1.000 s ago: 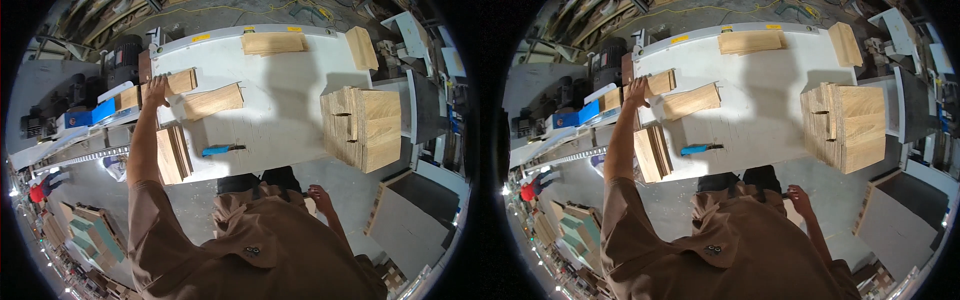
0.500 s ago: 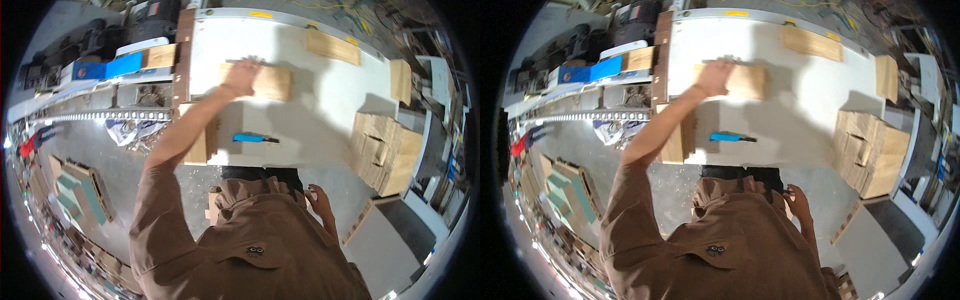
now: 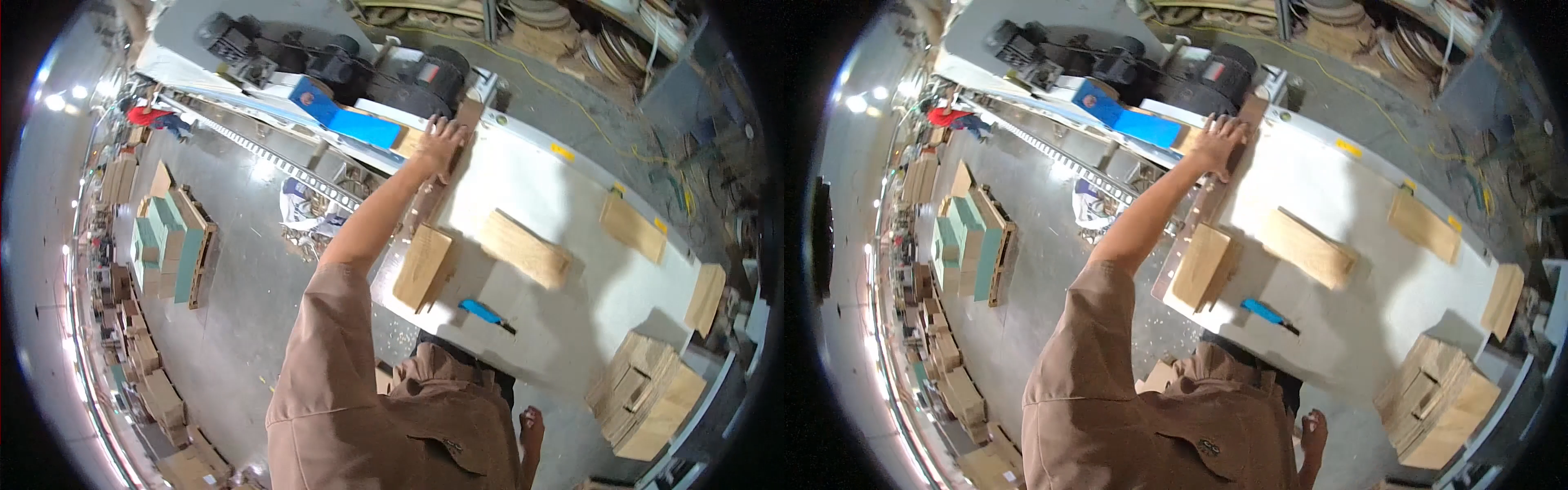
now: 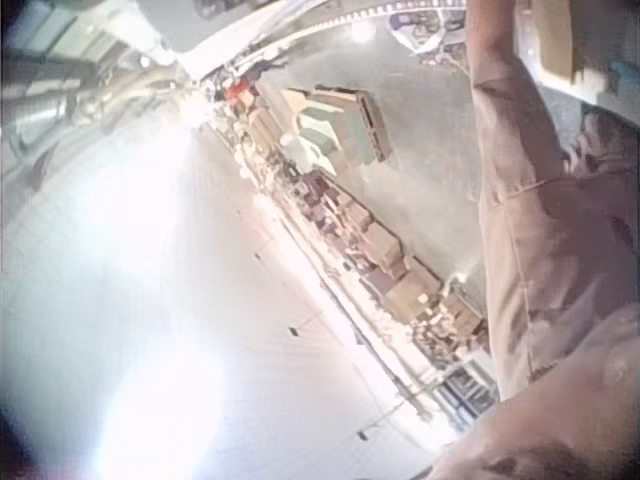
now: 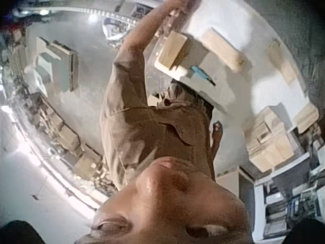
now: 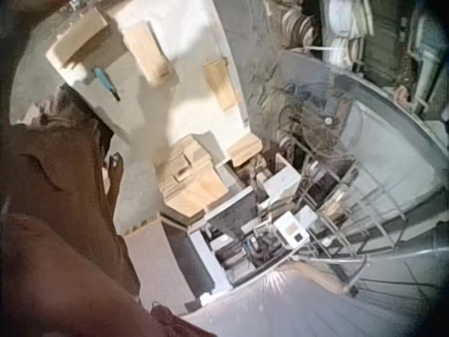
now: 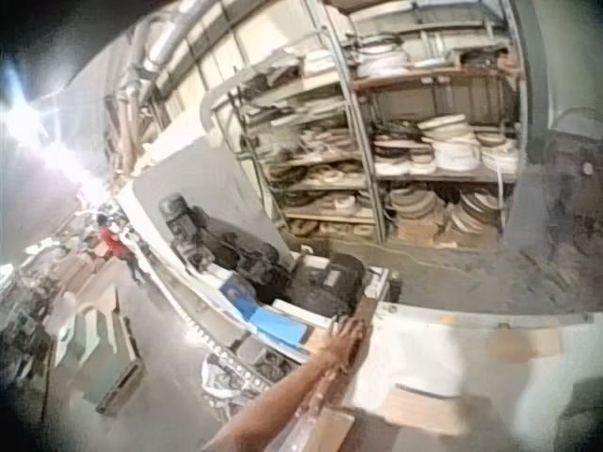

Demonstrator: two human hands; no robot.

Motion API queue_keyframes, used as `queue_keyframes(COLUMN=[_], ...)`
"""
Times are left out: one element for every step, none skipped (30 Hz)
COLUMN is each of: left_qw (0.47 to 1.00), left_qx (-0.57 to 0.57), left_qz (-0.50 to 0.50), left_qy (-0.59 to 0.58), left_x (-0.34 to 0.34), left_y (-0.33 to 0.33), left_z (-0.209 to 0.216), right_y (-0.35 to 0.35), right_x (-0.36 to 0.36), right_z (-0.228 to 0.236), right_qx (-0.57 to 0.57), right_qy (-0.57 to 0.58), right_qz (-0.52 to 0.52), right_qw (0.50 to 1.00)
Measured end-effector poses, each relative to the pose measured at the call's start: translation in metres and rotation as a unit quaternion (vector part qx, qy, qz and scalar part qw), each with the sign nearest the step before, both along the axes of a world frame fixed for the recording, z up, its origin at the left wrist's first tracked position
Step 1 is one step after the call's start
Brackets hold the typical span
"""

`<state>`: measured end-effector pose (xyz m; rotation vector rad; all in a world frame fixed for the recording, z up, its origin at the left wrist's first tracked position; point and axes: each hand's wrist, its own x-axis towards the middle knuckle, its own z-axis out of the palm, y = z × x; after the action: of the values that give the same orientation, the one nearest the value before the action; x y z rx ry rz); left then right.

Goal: The person is inspecting and sorting small wooden blocks, using a utility knife to trim or clean some of the pieces.

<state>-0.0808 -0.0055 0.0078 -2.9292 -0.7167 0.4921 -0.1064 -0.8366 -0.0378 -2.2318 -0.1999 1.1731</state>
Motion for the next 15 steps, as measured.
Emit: queue_keyframes(left_qw=[0.999,0.996,0.992,0.986,0.994,0.994,0.996,0.997,0.997,0.989,0.988,0.985,0.981,0.974,0.969], left_qx=[0.018,0.034,0.036,0.038,0.013,0.013,0.009,0.002,-0.030,-0.106,-0.131,-0.158,-0.175,-0.194,-0.208], left_qz=[0.012,0.028,0.029,0.031,0.035,0.034,0.003,-0.024,-0.044,-0.087,-0.076,-0.062,-0.073,-0.086,-0.094], left_qy=[0.040,0.083,0.120,0.158,0.106,0.103,0.086,0.071,0.058,-0.048,-0.036,-0.023,-0.052,-0.079,-0.098], left_x=[-0.011,-0.028,-0.041,-0.053,-0.058,-0.054,-0.051,-0.052,-0.027,-0.008,0.016,0.034,0.048,0.054,0.054], left_y=[0.027,0.050,0.069,0.083,0.090,0.088,0.085,0.078,0.061,0.038,0.009,-0.022,-0.056,-0.086,-0.110], left_z=[-0.006,-0.014,-0.021,-0.027,-0.032,-0.030,-0.029,-0.025,-0.020,-0.014,-0.012,-0.005,0.005,0.014,0.014], right_y=[-0.006,-0.008,-0.005,-0.001,0.001,0.012,0.022,0.028,0.026,0.029,0.036,0.034,0.017,0.050,0.053], right_x=[-0.002,-0.001,0.002,0.007,0.012,0.015,0.019,0.024,0.022,0.017,0.016,0.022,0.023,0.024,0.035], right_z=[-0.009,-0.017,-0.023,-0.025,-0.025,-0.013,0.002,0.004,0.007,0.016,0.020,-0.005,-0.025,-0.011,-0.036], right_qx=[0.007,0.012,0.022,0.030,0.024,0.015,0.020,0.018,0.014,0.008,-0.017,0.018,0.041,0.122,0.080], right_qy=[0.001,0.006,0.030,0.030,0.028,0.026,0.004,0.004,-0.006,-0.015,-0.066,-0.144,-0.220,-0.214,-0.129], right_qz=[-0.001,0.002,-0.009,-0.002,0.004,0.007,0.001,0.005,-0.022,-0.051,-0.004,0.086,0.166,0.121,0.111], right_qw=[1.000,1.000,0.999,0.999,0.999,1.000,1.000,1.000,1.000,0.999,0.998,0.986,0.960,0.962,0.982])
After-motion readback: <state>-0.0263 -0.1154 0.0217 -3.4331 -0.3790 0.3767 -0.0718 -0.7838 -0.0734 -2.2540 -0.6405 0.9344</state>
